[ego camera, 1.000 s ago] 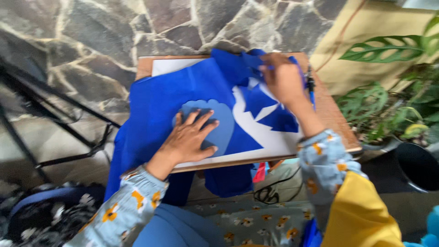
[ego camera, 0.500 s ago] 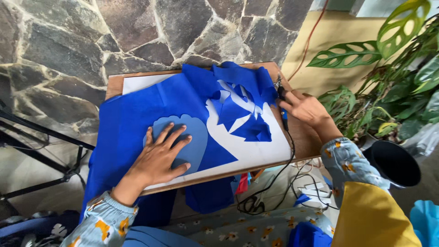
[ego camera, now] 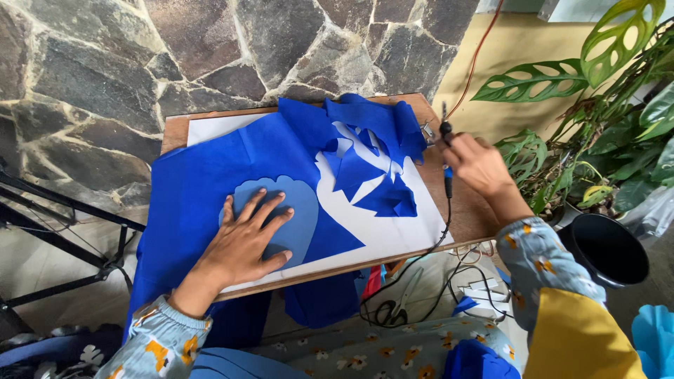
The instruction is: The person uses a heated tool to cut petal-like shapes from blue fabric while following a light-blue template on a wooden table.
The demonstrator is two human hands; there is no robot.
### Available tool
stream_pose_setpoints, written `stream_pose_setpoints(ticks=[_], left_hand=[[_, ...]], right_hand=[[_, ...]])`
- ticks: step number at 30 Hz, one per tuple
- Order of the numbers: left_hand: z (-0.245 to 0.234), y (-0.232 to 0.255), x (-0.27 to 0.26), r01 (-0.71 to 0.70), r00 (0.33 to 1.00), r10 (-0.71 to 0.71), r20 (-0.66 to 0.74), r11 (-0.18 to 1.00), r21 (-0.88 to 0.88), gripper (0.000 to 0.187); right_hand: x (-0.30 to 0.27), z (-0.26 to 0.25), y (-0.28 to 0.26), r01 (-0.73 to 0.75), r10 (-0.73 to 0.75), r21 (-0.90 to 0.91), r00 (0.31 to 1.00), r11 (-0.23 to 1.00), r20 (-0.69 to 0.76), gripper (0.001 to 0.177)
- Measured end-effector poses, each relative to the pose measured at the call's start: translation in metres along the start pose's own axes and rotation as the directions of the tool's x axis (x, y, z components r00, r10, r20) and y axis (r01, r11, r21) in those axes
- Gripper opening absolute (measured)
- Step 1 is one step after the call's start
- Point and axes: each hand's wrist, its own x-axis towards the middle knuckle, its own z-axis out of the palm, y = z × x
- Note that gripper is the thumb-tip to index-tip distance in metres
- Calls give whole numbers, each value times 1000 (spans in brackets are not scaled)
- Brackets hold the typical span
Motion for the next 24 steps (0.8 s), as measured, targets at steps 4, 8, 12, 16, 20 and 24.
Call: stream_pose_setpoints(ticks=[4,8,12,16,20,24], left_hand=[[6,-3,0,15,1000,-15,-17,1000,-15,59],[20,-11,0,-60,980,65,-190,998,33,64],[19,-12,-2,-83,976,80,-202,996,-10,63],[18,-12,-3,-82,976,77,-205,997,-16,62],[7,-6,-5,-31,992,24,-126,998,-56,60],[0,-3,-7,-3,998,-4,-70,995,-100,56]], right_hand=[[-17,-17,6,-76,76,3,997,997,14,5],[32,-103,-8,-632,675,552,720,544,158,19],[71,-156,-30,-485,640,598,766,638,-62,17],[96,-172,-62,-514,689,752,716,414,110,25],[121,-169,-93,-487,648,839,725,242,234,12],[131,-163,-114,-471,671,878,679,87,298,11]])
